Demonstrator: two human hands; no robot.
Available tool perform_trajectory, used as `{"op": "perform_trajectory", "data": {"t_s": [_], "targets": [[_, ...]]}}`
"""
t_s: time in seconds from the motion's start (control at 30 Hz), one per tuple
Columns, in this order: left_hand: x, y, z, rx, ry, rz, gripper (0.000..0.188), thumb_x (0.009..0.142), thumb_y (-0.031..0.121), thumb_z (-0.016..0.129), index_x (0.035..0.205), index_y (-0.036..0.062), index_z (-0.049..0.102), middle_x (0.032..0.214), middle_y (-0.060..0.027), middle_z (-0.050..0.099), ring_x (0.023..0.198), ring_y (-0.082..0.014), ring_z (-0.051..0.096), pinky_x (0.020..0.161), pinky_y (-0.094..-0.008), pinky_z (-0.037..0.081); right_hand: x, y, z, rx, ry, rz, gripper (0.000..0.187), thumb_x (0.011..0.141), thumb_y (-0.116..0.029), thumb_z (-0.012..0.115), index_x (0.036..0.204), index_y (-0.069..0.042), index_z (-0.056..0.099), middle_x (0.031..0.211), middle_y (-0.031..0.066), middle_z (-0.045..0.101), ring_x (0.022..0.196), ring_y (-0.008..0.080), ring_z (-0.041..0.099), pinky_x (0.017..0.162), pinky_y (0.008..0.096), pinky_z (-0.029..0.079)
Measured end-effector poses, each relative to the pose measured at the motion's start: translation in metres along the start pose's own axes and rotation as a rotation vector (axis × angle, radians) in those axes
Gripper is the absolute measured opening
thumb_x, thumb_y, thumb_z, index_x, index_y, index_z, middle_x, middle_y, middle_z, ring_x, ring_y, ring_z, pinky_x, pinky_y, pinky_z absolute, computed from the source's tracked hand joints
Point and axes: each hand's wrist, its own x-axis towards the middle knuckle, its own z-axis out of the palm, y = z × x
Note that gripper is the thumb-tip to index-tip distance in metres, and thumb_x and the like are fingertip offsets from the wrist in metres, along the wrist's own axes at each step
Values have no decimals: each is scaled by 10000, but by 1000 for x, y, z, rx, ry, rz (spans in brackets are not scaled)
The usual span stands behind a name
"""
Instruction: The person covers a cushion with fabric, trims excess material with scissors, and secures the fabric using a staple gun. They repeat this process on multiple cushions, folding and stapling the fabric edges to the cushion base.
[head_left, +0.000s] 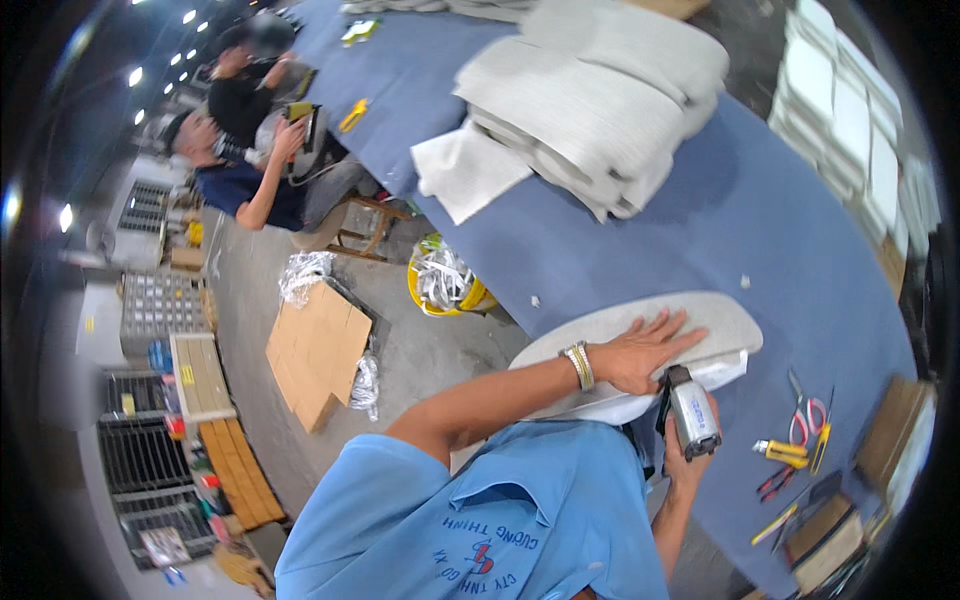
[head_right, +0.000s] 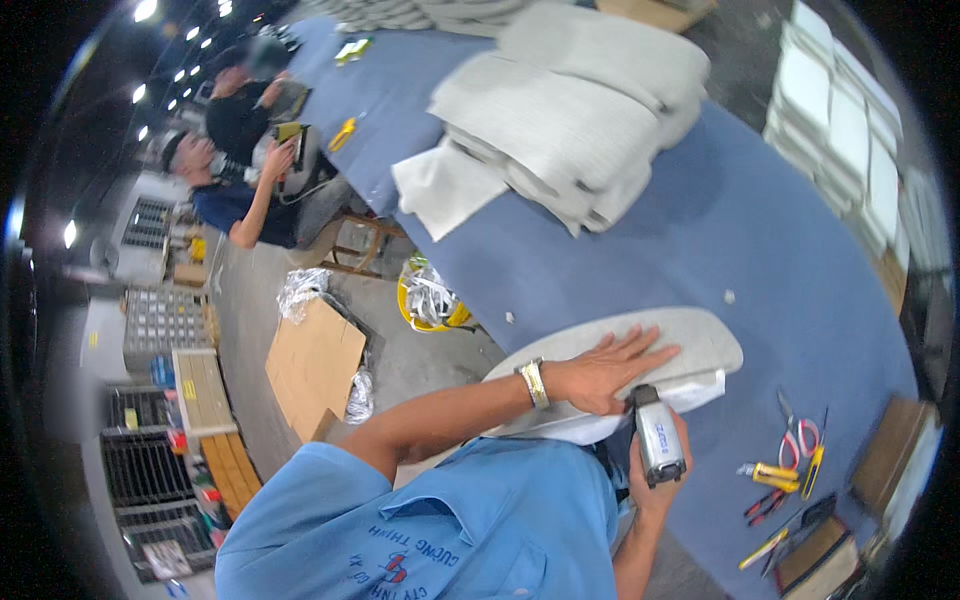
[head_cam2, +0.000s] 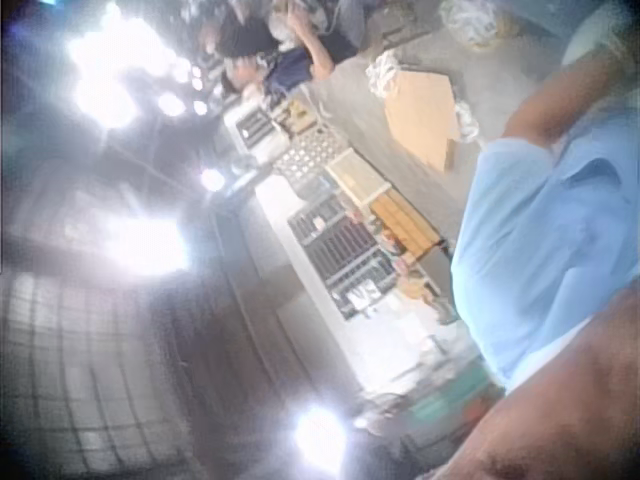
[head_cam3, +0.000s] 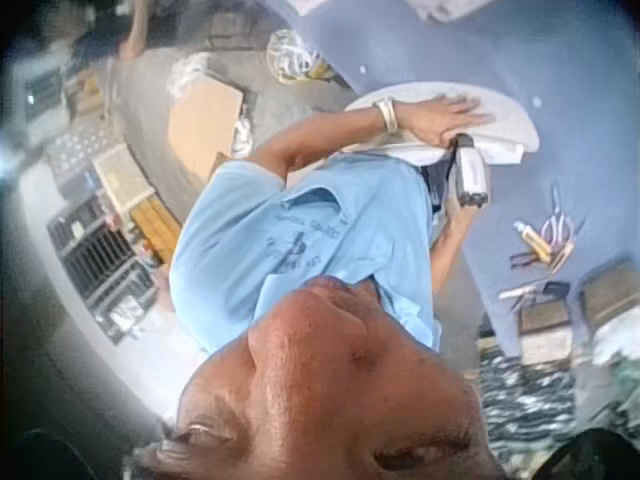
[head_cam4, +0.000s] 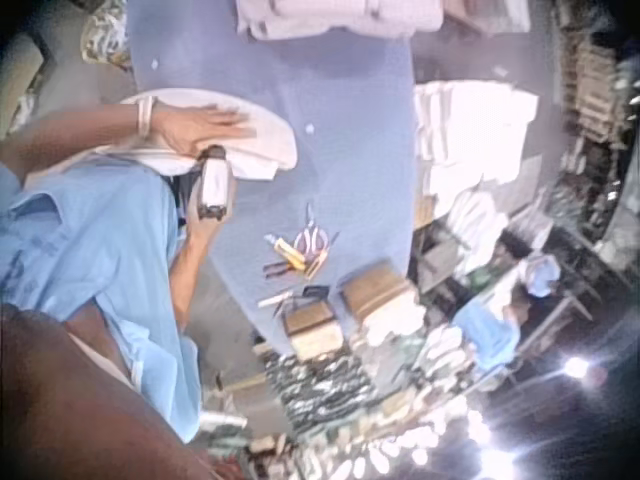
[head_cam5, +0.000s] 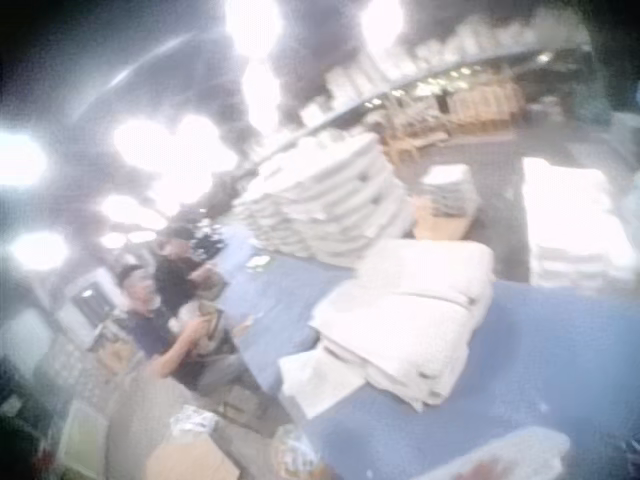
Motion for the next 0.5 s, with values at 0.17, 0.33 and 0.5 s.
{"op": "perform_trajectory", "data": {"t_s": [0.17,0.33,0.5], "targets": [[7,-62,-11,-434,-36,-113,805,1043,662,349,1668,220,99,1712,-219,59,1592,-353,16,1265,-559,121,13,2,8,70,2,73,433,835,11,700,1257,55,613,1142,143,683,1035,218,649,947,352,501],[-8,-39,12,-314,-9,-115,812,1049,617,378,1667,182,79,1712,-216,70,1585,-394,17,1249,-608,133,13,27,0,-3,-12,20,410,881,-36,711,1271,1,590,910,52,646,707,121,570,641,276,452],[-25,-1,17,-49,86,-169,888,1000,439,585,1661,168,57,1694,-246,126,1556,-469,125,1192,-678,246,10,15,-5,112,-24,160,414,824,-6,713,1224,42,620,1114,135,690,1010,218,652,924,355,507]]}}
